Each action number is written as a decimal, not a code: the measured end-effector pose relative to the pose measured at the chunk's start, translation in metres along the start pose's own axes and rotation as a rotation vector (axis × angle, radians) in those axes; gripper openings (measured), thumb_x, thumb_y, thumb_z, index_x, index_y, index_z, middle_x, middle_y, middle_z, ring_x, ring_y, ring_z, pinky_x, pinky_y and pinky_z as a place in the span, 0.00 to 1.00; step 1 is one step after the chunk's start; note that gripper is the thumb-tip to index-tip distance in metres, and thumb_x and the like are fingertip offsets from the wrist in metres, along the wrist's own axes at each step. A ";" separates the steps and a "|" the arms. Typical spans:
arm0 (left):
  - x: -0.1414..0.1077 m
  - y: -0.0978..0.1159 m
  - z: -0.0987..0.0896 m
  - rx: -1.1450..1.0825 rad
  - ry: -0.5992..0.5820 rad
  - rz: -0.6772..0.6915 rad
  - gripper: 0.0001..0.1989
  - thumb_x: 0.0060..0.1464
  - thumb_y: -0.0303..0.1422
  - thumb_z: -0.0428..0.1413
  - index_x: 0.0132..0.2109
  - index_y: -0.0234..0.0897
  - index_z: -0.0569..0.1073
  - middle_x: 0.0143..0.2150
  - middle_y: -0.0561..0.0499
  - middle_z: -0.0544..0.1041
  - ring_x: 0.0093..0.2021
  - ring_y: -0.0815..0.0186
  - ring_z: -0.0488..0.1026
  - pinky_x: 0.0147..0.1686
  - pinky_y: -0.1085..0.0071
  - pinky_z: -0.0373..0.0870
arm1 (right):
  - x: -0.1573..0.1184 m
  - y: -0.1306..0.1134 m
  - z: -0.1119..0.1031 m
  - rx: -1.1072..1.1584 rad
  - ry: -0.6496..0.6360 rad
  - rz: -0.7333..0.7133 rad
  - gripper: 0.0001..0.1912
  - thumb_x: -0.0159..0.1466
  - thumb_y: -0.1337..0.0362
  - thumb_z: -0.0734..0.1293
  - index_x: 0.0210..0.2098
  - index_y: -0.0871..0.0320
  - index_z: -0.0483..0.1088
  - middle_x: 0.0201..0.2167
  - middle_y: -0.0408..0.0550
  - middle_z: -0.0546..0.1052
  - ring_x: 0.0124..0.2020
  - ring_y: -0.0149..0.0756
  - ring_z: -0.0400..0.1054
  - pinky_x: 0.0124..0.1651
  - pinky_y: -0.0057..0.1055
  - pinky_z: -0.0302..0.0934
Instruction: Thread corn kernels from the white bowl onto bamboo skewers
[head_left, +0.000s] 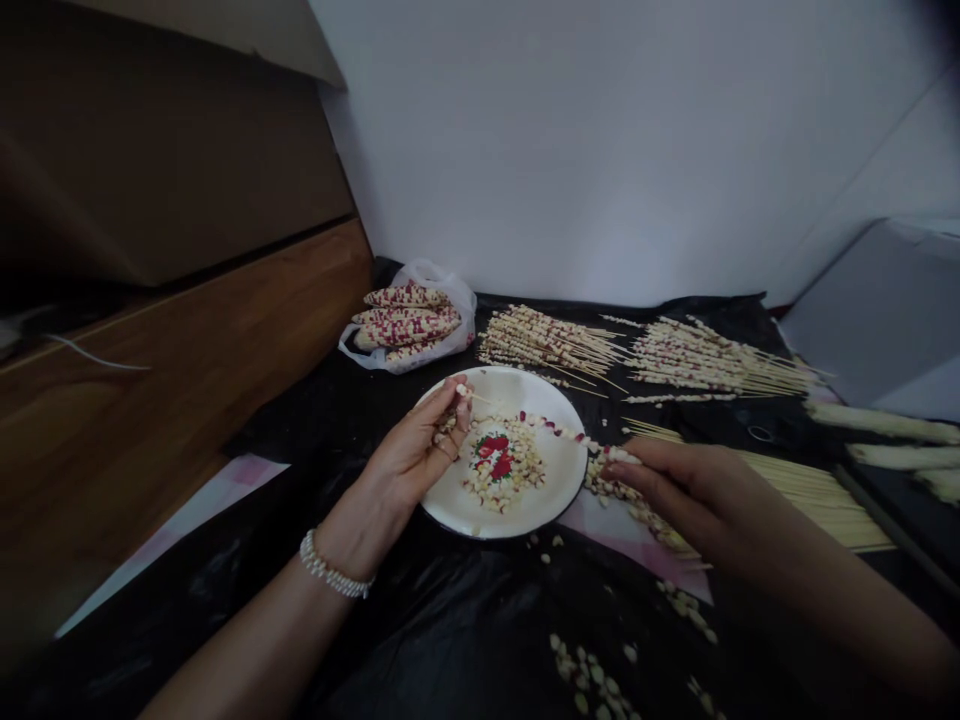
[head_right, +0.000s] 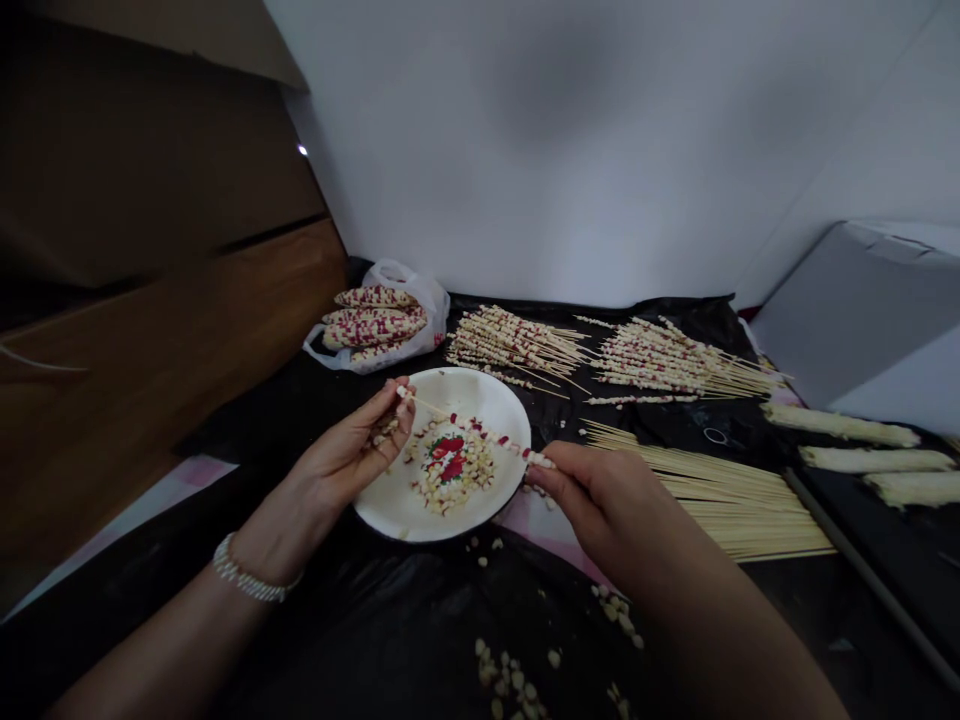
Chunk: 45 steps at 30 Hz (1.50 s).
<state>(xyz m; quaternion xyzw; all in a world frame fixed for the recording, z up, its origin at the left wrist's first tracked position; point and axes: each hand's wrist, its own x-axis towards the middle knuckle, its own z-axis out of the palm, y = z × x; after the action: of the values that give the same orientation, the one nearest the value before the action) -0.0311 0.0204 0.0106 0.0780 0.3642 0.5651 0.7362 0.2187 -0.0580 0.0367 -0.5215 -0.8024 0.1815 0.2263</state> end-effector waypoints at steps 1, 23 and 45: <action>0.001 0.000 0.000 -0.004 0.009 0.001 0.08 0.55 0.20 0.53 0.41 0.30 0.75 0.33 0.47 0.79 0.30 0.72 0.76 0.32 0.79 0.77 | 0.001 0.000 0.001 -0.016 0.031 -0.010 0.20 0.67 0.55 0.55 0.20 0.55 0.55 0.16 0.38 0.61 0.19 0.26 0.56 0.22 0.25 0.49; -0.007 -0.011 0.005 0.137 -0.063 -0.047 0.06 0.55 0.21 0.54 0.38 0.27 0.76 0.33 0.46 0.78 0.31 0.72 0.76 0.31 0.80 0.76 | 0.004 0.013 0.011 -0.203 0.039 0.091 0.18 0.68 0.56 0.54 0.31 0.54 0.70 0.24 0.42 0.74 0.26 0.31 0.66 0.30 0.28 0.53; -0.018 -0.022 0.007 0.578 -0.398 0.133 0.29 0.60 0.50 0.39 0.61 0.43 0.63 0.63 0.45 0.65 0.66 0.59 0.53 0.62 0.58 0.50 | 0.011 -0.011 0.060 -0.537 0.214 0.053 0.17 0.63 0.72 0.57 0.50 0.59 0.66 0.36 0.48 0.69 0.32 0.35 0.65 0.28 0.30 0.51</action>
<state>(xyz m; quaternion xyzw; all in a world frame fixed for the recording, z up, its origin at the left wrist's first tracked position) -0.0120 -0.0011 0.0119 0.4152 0.3528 0.4589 0.7019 0.1735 -0.0559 -0.0053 -0.5999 -0.7793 -0.0879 0.1587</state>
